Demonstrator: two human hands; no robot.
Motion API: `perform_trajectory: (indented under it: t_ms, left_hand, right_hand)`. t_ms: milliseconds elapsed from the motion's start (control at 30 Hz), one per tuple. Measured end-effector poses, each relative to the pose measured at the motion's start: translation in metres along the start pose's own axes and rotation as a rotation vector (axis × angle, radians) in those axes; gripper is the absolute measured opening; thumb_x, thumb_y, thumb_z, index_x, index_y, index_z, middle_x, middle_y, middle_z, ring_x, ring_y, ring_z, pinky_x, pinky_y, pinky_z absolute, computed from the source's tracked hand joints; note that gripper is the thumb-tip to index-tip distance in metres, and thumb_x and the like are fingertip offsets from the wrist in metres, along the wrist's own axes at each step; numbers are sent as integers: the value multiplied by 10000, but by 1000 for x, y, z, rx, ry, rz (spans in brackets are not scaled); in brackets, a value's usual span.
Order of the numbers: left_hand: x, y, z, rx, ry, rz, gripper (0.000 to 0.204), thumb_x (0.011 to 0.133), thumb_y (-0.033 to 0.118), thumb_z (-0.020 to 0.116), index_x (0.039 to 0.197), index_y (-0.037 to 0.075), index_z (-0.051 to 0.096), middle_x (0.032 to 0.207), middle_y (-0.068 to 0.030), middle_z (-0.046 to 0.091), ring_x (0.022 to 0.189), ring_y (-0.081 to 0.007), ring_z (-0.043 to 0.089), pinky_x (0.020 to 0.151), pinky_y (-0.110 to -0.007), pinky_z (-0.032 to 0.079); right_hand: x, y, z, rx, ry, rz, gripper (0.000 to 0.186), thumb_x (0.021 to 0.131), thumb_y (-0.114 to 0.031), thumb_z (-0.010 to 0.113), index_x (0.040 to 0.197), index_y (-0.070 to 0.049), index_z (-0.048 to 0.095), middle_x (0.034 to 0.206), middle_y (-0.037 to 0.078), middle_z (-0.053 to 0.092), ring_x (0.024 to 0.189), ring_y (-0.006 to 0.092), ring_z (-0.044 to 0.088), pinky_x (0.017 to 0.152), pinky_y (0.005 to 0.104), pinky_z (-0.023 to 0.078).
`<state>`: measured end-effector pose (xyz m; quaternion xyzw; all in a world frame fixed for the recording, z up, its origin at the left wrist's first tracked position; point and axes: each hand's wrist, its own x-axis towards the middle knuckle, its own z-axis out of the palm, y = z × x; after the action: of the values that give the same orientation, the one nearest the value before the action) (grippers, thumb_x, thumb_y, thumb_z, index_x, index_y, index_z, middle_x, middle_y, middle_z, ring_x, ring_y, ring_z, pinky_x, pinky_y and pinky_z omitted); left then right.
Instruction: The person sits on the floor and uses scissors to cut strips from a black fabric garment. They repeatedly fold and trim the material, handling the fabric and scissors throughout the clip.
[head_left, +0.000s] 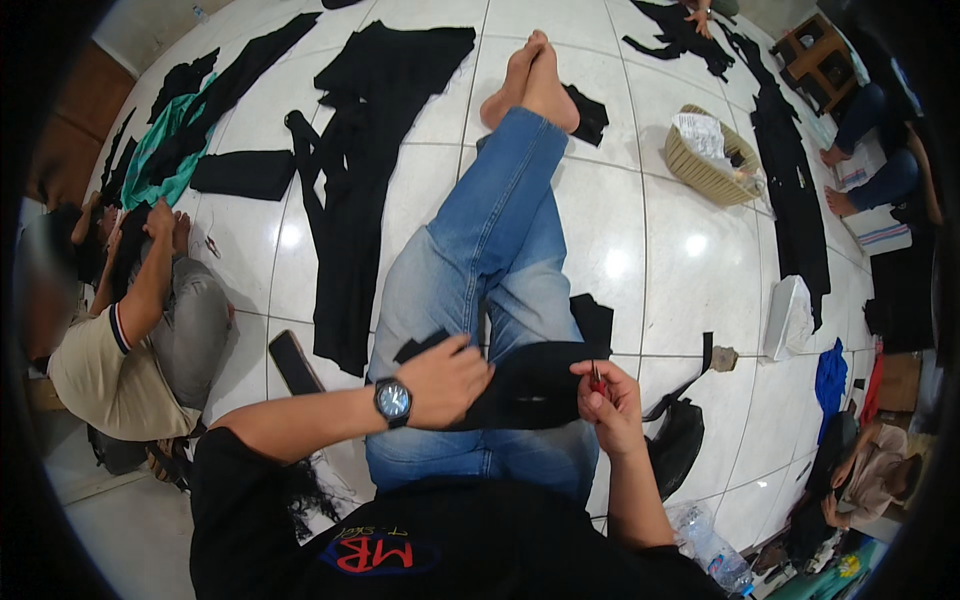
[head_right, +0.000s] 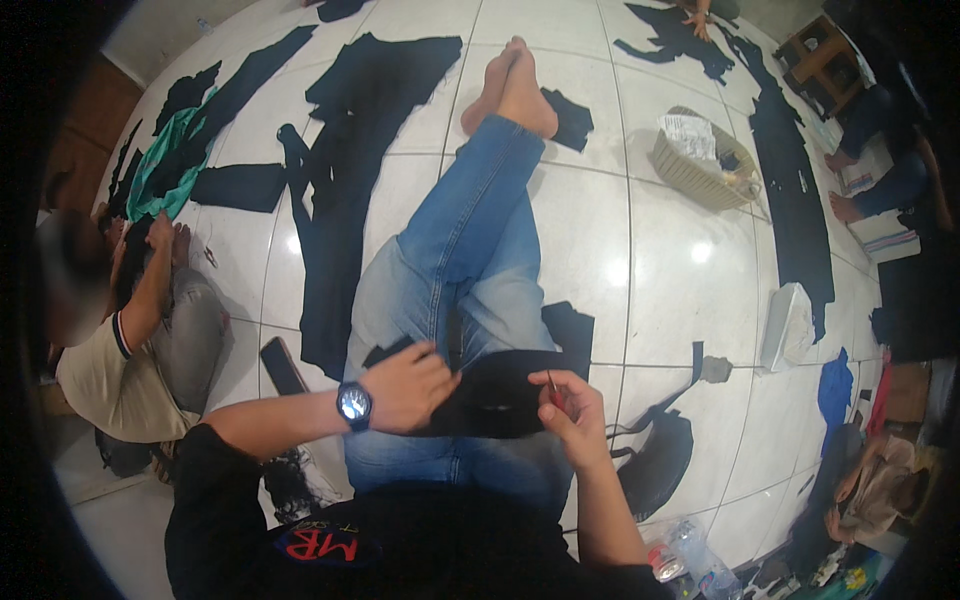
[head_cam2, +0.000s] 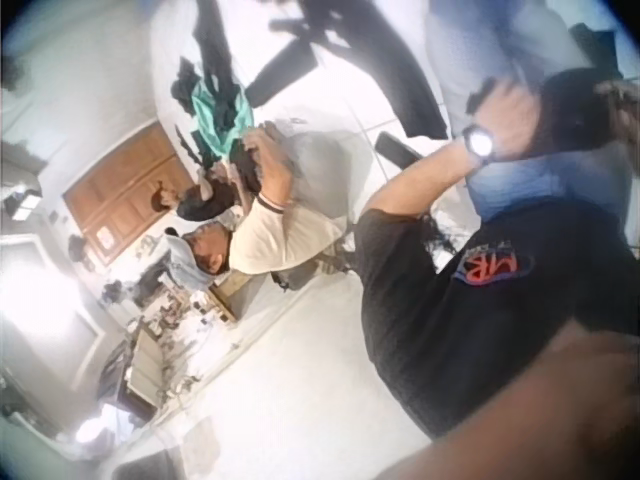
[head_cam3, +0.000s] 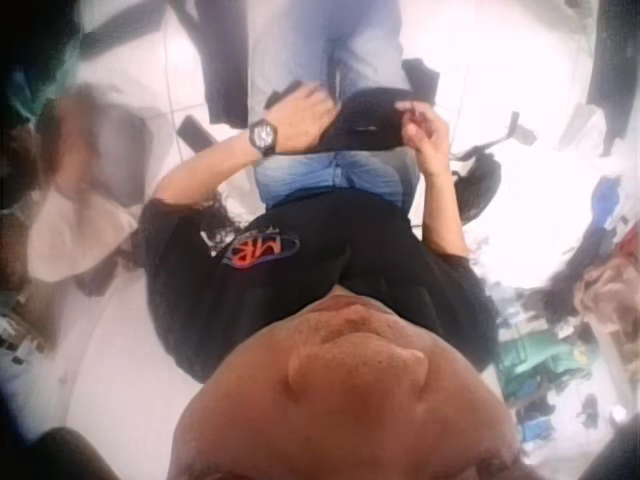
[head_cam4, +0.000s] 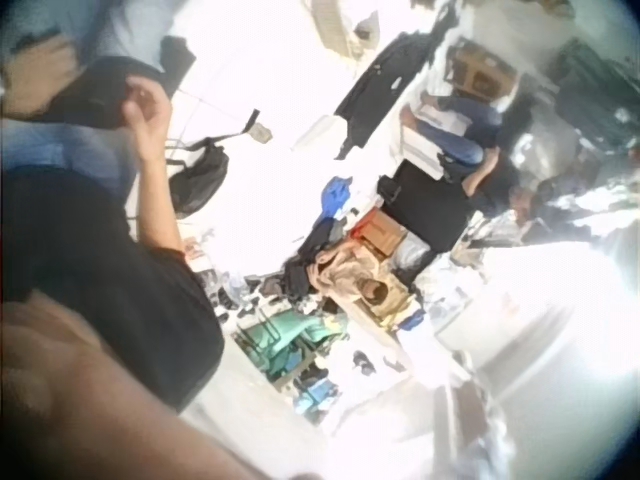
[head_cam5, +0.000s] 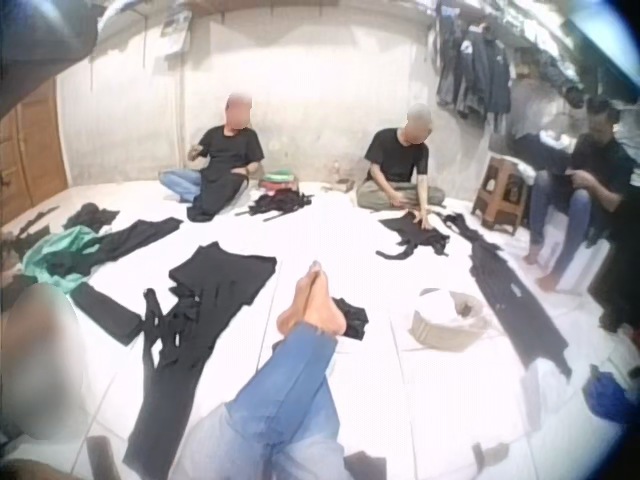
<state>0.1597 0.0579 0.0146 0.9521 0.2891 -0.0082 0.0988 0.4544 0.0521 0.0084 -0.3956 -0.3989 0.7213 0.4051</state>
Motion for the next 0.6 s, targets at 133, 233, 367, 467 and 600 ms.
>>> perform_trajectory:
  t_ms: [133,233,367,467,600]
  left_hand:
    - [-21,28,-3,-124,24,20,292,805,234,622,1043,63,624,948,-65,599,978,-227,581,902,-369,434]
    - [-35,29,5,-114,17,-6,274,812,256,645,1032,96,615,915,-37,604,905,-218,601,810,-338,469]
    - [-24,2,-36,-1098,182,-564,236,988,306,578,1102,99,594,725,-38,581,635,-162,567,587,-324,450]
    - [5,-52,-106,-1695,358,-745,279,1013,310,555,850,88,604,608,1,510,514,-98,471,490,-277,374]
    - [43,-149,-199,-1425,769,-544,376,985,248,559,633,122,515,541,28,455,452,-82,400,455,-262,312]
  right_hand:
    - [-7,2,1,43,30,8,477,884,-291,743,1200,31,585,727,-16,455,543,51,379,485,201,285]
    - [-5,2,5,68,47,20,426,903,-262,718,1180,35,586,727,-11,460,536,55,376,474,204,289]
    - [4,-3,10,125,43,24,387,910,-224,703,1174,36,592,728,-8,473,529,57,384,465,208,294]
    - [8,-9,10,155,74,-18,389,900,-224,718,1166,34,600,722,-8,491,527,65,397,478,221,303]
    - [9,-11,6,190,81,-83,423,936,-307,656,1168,38,577,729,28,501,526,102,440,477,233,335]
